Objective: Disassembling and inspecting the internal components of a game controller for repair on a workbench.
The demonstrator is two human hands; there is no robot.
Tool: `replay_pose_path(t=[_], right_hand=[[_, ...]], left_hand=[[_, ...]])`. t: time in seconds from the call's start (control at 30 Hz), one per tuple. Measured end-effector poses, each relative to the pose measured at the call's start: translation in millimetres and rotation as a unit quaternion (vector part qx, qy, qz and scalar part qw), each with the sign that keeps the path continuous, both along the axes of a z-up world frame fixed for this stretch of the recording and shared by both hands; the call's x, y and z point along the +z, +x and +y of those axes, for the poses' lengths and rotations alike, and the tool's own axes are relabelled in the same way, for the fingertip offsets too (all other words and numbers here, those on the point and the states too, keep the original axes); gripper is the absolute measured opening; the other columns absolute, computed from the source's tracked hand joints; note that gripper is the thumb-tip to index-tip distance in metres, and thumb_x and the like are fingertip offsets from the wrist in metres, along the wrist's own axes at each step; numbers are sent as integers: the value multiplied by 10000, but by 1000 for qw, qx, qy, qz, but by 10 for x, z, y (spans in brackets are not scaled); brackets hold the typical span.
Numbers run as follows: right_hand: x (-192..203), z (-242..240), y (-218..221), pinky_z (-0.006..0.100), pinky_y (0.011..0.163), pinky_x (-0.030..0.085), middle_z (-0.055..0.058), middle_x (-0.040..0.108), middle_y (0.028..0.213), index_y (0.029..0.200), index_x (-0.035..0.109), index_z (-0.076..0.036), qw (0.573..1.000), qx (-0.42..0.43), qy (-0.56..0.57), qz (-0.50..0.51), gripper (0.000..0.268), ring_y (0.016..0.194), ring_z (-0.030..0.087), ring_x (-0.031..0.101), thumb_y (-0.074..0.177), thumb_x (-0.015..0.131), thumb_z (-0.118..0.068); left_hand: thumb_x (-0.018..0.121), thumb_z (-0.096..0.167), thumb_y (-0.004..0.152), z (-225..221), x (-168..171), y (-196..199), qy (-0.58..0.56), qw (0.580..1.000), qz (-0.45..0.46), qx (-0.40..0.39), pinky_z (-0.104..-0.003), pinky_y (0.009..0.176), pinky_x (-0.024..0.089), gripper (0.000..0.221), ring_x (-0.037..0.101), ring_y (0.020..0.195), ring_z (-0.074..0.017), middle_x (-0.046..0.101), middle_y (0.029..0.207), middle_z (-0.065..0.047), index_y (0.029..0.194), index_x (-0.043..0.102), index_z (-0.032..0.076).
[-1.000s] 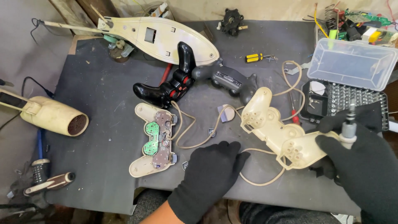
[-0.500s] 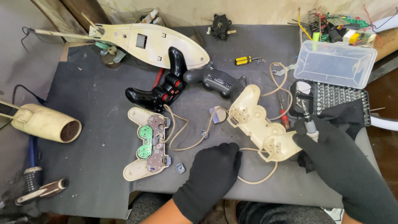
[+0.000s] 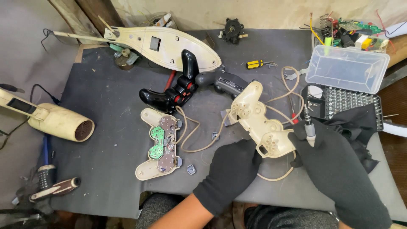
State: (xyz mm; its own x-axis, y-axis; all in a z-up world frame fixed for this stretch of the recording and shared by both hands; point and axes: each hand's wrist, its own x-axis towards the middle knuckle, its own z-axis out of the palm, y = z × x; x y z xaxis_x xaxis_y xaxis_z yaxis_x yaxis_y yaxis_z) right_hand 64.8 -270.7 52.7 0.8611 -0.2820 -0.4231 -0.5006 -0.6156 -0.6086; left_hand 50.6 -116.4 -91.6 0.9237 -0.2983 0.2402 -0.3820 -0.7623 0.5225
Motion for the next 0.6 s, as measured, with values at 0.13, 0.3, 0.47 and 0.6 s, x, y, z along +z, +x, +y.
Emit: replay_pose_path(t=[0.13, 0.3, 0.47, 0.6], right_hand=[[73, -5, 20, 395, 679, 487, 177, 796, 739, 1082, 715, -147, 999, 2, -38, 0, 198, 729, 261, 729, 1000, 579, -264], [117, 86, -8, 360, 798, 484, 82, 796, 920, 1098, 814, -168, 999, -35, -17, -28, 240, 845, 213, 718, 955, 660, -283], [223, 211, -49, 343, 725, 489, 161, 772, 714, 1042, 841, -162, 1000, -25, -2, 12, 266, 698, 228, 717, 960, 645, -322], [130, 159, -57, 339, 724, 508, 136, 826, 690, 927, 740, -134, 999, 19, -36, -5, 209, 688, 210, 801, 948, 649, -321]], left_hand=[[564, 255, 953, 147, 280, -37, -15, 1000, 2, 16, -518, 516, 447, 204, 664, 626, -364, 691, 742, -122, 815, 636, 123], [713, 178, 933, 335, 618, -32, -141, 973, -171, 68, -372, 560, 526, 159, 666, 590, -217, 726, 820, -17, 1086, 691, 140], [728, 96, 987, 361, 802, -19, -197, 954, -225, 0, -355, 607, 536, 216, 621, 624, -206, 680, 833, -78, 1185, 667, 35], [704, 73, 983, 337, 781, 12, -201, 955, -218, 23, -356, 620, 544, 149, 650, 623, -219, 738, 906, -109, 1127, 687, 37]])
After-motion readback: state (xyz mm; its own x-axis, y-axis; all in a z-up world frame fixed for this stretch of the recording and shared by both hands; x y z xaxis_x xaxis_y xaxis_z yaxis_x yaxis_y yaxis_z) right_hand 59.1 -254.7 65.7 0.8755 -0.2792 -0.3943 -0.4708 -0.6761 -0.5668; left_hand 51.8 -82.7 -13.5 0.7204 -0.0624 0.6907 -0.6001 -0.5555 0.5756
